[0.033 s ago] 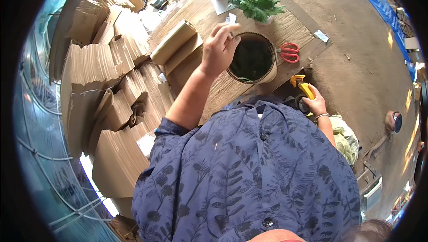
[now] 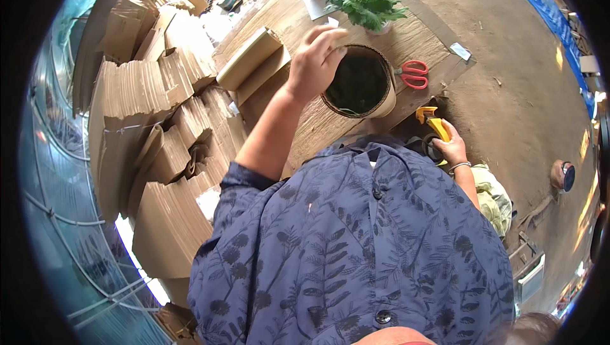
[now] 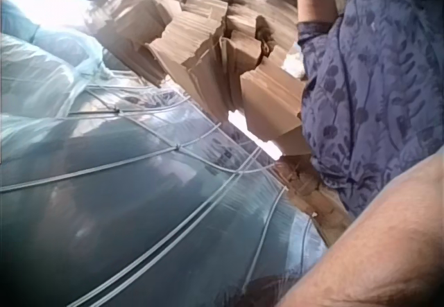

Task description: The person assembles cylindrical cardboard tubes by wrapping corrugated cardboard around a plastic bottle, securing it with tape, and inserting the bottle into the tube. The person repeats this process with multiple cardboard pieces and bottles.

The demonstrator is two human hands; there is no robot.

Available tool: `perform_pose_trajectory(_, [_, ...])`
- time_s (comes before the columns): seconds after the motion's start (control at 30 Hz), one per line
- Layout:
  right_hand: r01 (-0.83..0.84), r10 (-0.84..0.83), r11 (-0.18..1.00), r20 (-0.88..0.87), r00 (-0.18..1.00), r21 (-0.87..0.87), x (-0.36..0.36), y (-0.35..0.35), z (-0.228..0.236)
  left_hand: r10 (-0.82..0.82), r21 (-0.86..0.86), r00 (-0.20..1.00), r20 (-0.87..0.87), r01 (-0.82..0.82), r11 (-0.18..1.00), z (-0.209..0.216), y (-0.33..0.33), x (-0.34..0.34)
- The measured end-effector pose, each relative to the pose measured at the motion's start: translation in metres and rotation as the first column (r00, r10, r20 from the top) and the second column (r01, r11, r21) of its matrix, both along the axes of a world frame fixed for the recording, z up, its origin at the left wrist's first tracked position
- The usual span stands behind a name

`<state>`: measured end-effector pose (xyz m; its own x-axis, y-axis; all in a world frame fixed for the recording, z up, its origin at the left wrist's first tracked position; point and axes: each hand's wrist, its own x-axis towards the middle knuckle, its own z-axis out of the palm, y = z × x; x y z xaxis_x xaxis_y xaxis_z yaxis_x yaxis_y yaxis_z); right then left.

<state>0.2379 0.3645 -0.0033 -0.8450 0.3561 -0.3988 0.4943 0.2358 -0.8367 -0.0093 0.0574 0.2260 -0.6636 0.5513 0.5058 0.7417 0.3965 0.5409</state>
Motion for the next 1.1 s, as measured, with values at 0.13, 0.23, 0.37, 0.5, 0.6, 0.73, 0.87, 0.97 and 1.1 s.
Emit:
perform_pose_trajectory(0.13, [0.005, -0.004, 0.997, 0.013, 1.000, -0.076, -0.004, 0.013, 0.004, -0.255, -0.344, 0.951, 0.173, 0.301, 0.890, 0.015, 0.025, -0.022])
perform_pose_trajectory(0.23, [-0.009, 0.005, 0.990, -0.033, 0.999, -0.139, -0.010, 0.024, 0.003, -0.218, -0.541, 0.959, 0.179, 0.281, 0.793, 0.008, 0.038, -0.028])
perform_pose_trajectory(0.37, [-0.076, 0.076, 0.996, -0.020, 0.997, -0.038, -0.025, 0.030, 0.011, -0.212, -0.601, 0.977, -0.023, 0.156, 0.784, -0.007, 0.024, -0.026])
perform_pose_trajectory(0.5, [0.055, -0.058, 0.995, -0.027, 0.998, -0.080, -0.046, 0.047, -0.046, 0.083, -0.557, 0.994, -0.064, -0.105, 0.824, 0.005, -0.021, 0.013])
perform_pose_trajectory(0.6, [0.211, -0.204, 0.941, 0.056, 0.977, -0.265, -0.077, 0.057, -0.060, 0.224, -0.499, 0.974, 0.032, -0.178, 0.848, -0.002, -0.052, 0.045])
perform_pose_trajectory(0.73, [0.376, -0.381, 0.921, -0.037, 0.924, -0.099, -0.141, 0.073, -0.080, 0.498, -0.553, 0.866, 0.039, -0.396, 0.733, -0.001, -0.068, 0.082])
perform_pose_trajectory(0.87, [0.307, -0.304, 0.943, 0.044, 0.952, -0.126, -0.206, 0.093, -0.113, 0.754, -0.483, 0.563, 0.338, -0.584, 0.653, -0.013, -0.088, 0.115])
perform_pose_trajectory(0.97, [0.275, -0.276, 0.961, -0.035, 0.960, -0.042, -0.245, 0.204, -0.178, 0.702, -0.358, 0.571, 0.425, -0.607, 0.710, -0.018, -0.067, 0.091])
perform_pose_trajectory(1.1, [0.033, -0.077, 0.735, 0.035, 0.996, 0.678, -0.252, 0.125, -0.127, 0.769, -0.378, 0.400, 0.499, -0.698, 0.608, -0.009, -0.067, 0.153])
